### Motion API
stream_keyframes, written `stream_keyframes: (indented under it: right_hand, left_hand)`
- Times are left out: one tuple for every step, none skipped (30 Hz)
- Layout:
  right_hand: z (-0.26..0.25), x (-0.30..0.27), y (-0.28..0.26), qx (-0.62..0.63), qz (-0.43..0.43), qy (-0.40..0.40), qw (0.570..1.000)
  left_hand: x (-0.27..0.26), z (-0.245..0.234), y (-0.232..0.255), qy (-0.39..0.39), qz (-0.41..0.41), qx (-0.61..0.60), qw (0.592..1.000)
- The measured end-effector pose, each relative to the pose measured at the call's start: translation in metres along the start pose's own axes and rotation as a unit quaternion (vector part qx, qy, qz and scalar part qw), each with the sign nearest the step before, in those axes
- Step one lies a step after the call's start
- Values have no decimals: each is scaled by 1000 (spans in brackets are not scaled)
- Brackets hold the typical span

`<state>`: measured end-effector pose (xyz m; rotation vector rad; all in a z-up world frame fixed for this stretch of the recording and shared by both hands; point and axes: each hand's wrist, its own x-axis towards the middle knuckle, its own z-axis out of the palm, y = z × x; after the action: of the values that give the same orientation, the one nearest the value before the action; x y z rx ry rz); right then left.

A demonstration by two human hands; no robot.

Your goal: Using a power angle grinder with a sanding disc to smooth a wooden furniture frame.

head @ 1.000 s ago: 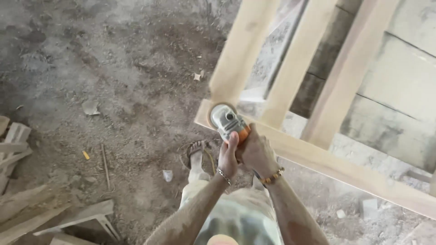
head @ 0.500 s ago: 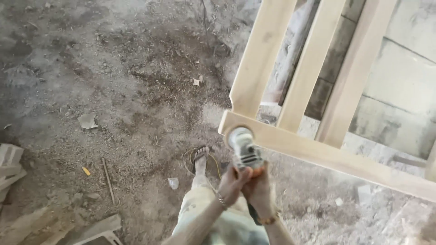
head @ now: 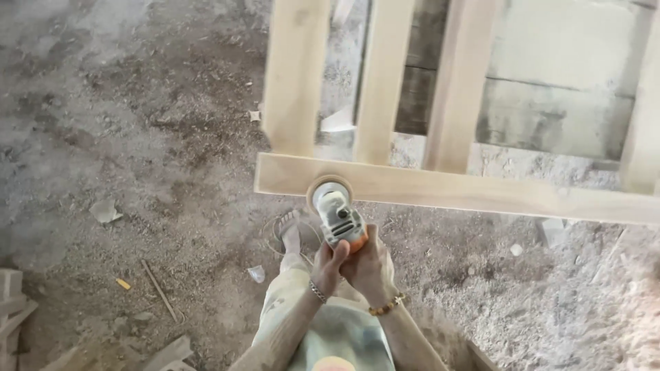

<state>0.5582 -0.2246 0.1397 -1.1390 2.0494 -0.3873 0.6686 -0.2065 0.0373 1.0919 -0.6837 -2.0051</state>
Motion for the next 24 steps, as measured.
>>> stream_keyframes:
  right_hand:
    - [-12,0,16,1,5,19,1000]
    - [-26,-1,33,1,8,37,999]
    - [-42,-2,50,8,13,42,999]
    - [-57,-2,68,14,1,57,998]
    - [-74,-3,87,21,-10,72,997]
    - [-88,-2,106,28,-8,82,996]
    - [-103,-2,127,37,-2,87,996]
    - [-122,-2,152,44,9,93,995]
    - [-139,2,174,48,14,105,993]
    - [-158,0,199,39,40,93,994]
    - [-177,-1,224,30,65,81,994]
    - [-195,0,246,38,78,96,992]
    - [-213,2,268,50,63,108,991]
    - [-231,-2,292,58,51,116,990]
    - [-251,-5,317,62,66,126,988]
    - [-268,-4,338,57,55,132,988]
    - [-284,-2,357,51,44,138,988]
    - [-299,-2,376,57,51,141,987]
    - [-314,-2,395,46,83,131,987]
    - [-330,2,413,34,114,123,985]
    - [-342,0,430,38,120,129,984]
    - [-356,-2,447,64,112,149,980]
    - [-370,-4,464,90,103,169,976]
    - [-381,-5,483,92,109,175,974]
  left_hand:
    - [2,18,-5,-8,-12,44,999]
    - [5,37,-11,-14,-22,87,996]
    - [7,56,-21,-20,-24,94,995]
    - [10,74,-32,-34,-1,111,993]
    - [14,94,-43,-49,23,128,990]
    - [18,112,-61,-58,25,134,989]
    - [23,131,-80,-68,15,124,990]
    - [27,154,-103,-81,2,111,990]
    - [33,175,-124,-93,1,116,989]
    - [34,197,-147,-88,-20,101,991]
    - [35,219,-170,-82,-40,86,992]
    - [38,244,-181,-100,-48,94,989]
    - [43,268,-190,-113,-33,87,989]
    - [39,294,-204,-124,-22,74,989]
    - [42,322,-215,-138,-34,78,987]
    - [46,346,-223,-150,-18,83,985]
    - [50,368,-230,-163,-3,87,983]
    - [51,386,-245,-168,-9,92,981]
    - [52,403,-259,-166,-1,162,973]
    - [57,421,-274,-165,11,229,959]
    - [60,438,-291,-173,8,233,957]
    - [64,457,-308,-185,-9,185,965]
    - [67,476,-324,-195,-28,138,971]
    - [68,495,-332,-202,-31,140,969]
